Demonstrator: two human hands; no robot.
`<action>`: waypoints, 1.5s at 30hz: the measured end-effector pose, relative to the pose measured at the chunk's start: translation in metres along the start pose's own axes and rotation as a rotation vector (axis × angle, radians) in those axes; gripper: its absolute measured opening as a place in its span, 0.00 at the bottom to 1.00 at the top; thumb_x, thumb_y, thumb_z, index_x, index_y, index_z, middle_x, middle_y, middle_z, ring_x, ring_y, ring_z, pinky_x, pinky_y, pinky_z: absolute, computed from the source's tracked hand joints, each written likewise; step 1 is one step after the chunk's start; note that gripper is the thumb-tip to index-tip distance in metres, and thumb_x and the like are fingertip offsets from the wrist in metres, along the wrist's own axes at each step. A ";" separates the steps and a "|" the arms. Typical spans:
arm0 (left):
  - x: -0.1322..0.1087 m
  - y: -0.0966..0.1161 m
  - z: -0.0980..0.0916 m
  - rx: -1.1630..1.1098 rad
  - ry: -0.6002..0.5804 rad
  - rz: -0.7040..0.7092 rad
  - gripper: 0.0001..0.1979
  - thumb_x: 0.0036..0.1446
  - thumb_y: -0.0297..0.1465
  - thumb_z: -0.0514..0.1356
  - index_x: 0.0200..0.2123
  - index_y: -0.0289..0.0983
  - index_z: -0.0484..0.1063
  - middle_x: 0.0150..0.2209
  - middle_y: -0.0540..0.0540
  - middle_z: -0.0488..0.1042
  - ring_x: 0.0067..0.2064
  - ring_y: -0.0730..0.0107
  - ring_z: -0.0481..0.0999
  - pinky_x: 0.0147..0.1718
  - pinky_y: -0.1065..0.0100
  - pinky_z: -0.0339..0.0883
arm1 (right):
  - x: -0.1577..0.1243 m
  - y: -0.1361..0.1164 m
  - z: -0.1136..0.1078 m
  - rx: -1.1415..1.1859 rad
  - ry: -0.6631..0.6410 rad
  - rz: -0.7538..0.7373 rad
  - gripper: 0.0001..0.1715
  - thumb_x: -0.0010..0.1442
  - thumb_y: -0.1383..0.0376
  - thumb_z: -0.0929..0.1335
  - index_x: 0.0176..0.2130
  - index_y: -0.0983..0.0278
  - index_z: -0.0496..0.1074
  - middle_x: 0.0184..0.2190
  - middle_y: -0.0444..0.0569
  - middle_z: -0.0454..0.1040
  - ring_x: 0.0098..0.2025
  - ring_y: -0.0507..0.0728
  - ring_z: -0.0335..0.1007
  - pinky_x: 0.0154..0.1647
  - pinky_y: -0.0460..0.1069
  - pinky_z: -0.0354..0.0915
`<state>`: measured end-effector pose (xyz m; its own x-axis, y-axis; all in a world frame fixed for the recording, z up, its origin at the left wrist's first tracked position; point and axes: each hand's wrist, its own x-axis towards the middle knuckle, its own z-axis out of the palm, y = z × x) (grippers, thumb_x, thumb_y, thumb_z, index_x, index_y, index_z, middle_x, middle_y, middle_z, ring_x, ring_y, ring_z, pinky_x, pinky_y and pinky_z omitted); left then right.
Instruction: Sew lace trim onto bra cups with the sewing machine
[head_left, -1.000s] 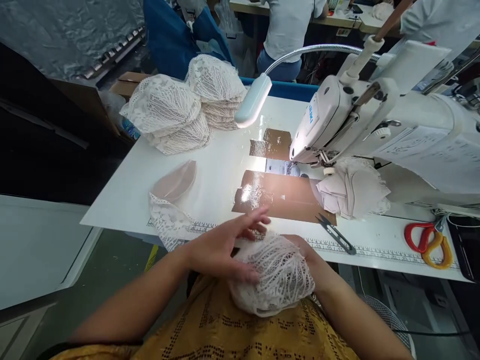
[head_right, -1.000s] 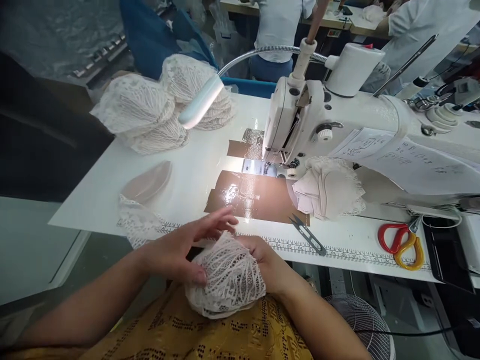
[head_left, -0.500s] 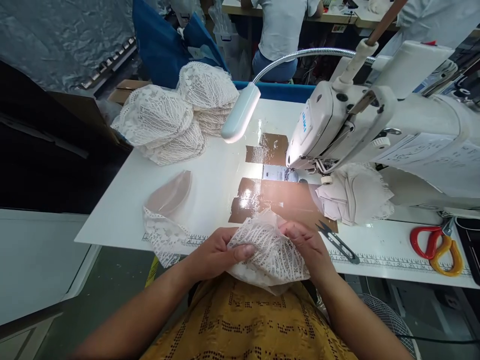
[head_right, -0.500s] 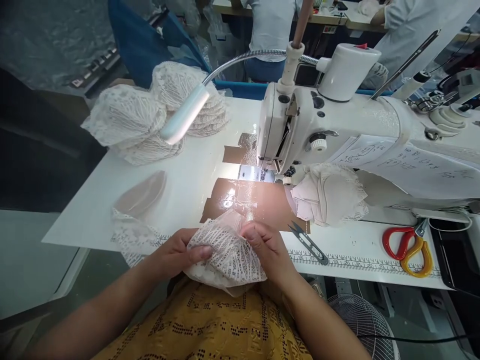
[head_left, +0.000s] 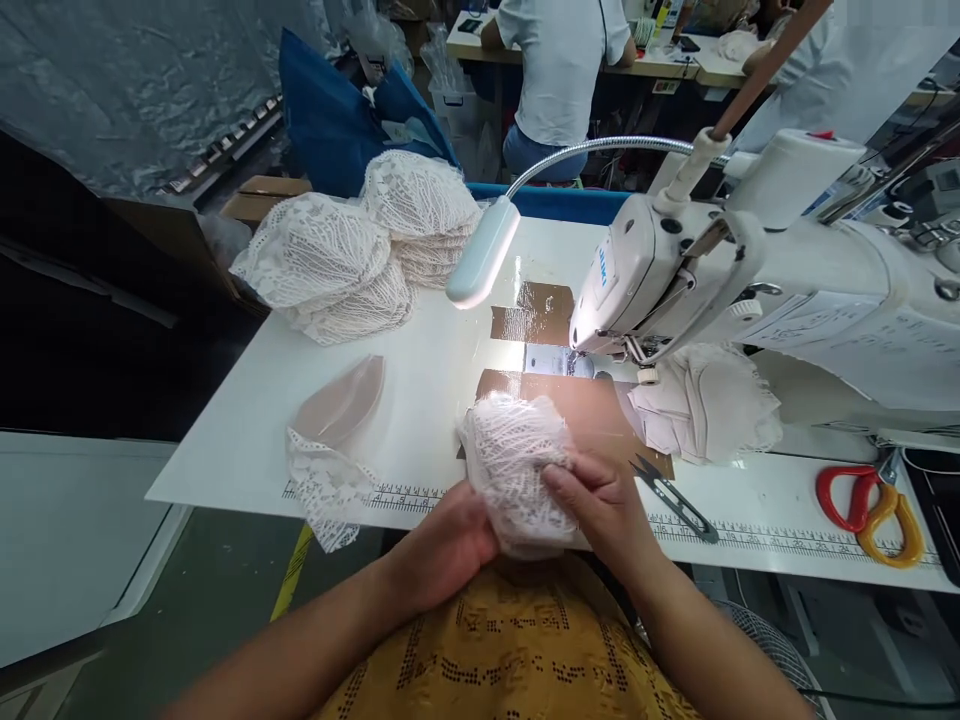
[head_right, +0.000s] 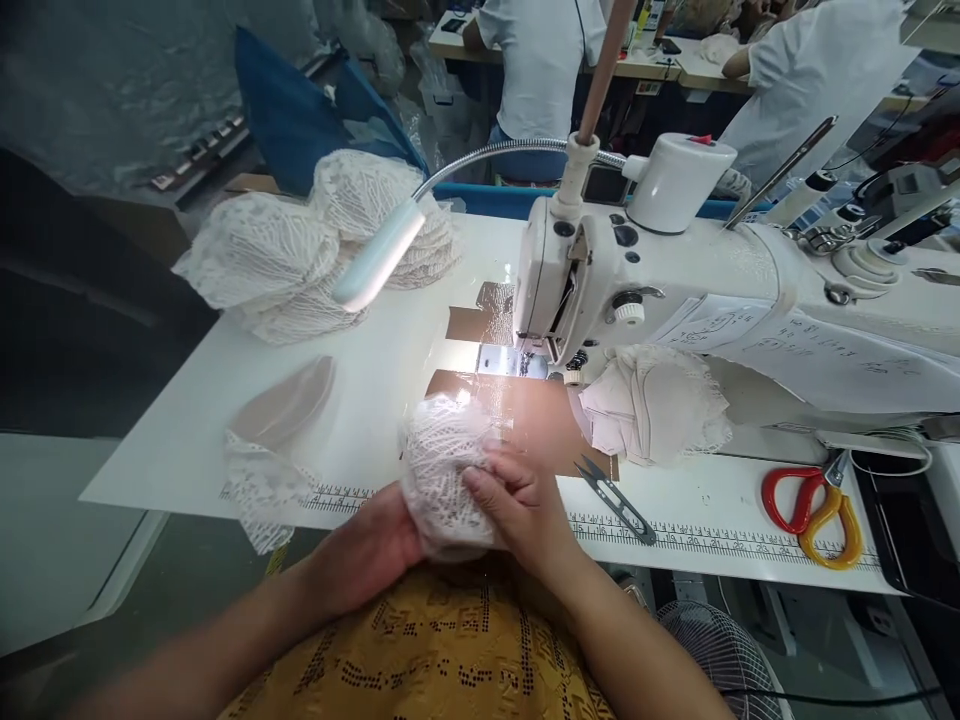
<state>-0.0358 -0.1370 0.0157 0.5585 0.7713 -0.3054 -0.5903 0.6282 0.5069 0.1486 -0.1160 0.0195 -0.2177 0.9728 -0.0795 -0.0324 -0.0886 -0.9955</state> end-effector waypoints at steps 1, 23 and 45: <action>0.003 -0.003 0.003 0.010 0.044 -0.002 0.30 0.52 0.33 0.66 0.58 0.37 0.66 0.50 0.39 0.73 0.53 0.54 0.72 0.52 0.59 0.66 | 0.001 -0.001 0.003 -0.021 -0.024 -0.002 0.16 0.57 0.59 0.70 0.22 0.64 0.71 0.21 0.42 0.63 0.26 0.50 0.57 0.28 0.46 0.57; -0.013 0.053 0.006 1.275 -0.069 0.148 0.16 0.58 0.38 0.61 0.47 0.37 0.70 0.38 0.47 0.73 0.36 0.67 0.72 0.35 0.69 0.66 | -0.007 -0.018 0.006 -0.109 -0.180 -0.008 0.07 0.58 0.61 0.70 0.30 0.62 0.75 0.32 0.46 0.75 0.34 0.53 0.70 0.35 0.47 0.66; 0.008 0.042 0.007 1.215 0.018 0.220 0.12 0.62 0.36 0.57 0.37 0.34 0.76 0.31 0.47 0.73 0.33 0.71 0.71 0.32 0.71 0.64 | 0.003 -0.007 -0.001 -0.146 -0.118 0.059 0.10 0.55 0.58 0.72 0.36 0.62 0.73 0.29 0.45 0.73 0.31 0.52 0.68 0.31 0.47 0.65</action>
<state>-0.0520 -0.1057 0.0403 0.5022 0.8558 -0.1246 0.2589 -0.0113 0.9658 0.1487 -0.1120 0.0258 -0.3277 0.9344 -0.1398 0.1234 -0.1043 -0.9869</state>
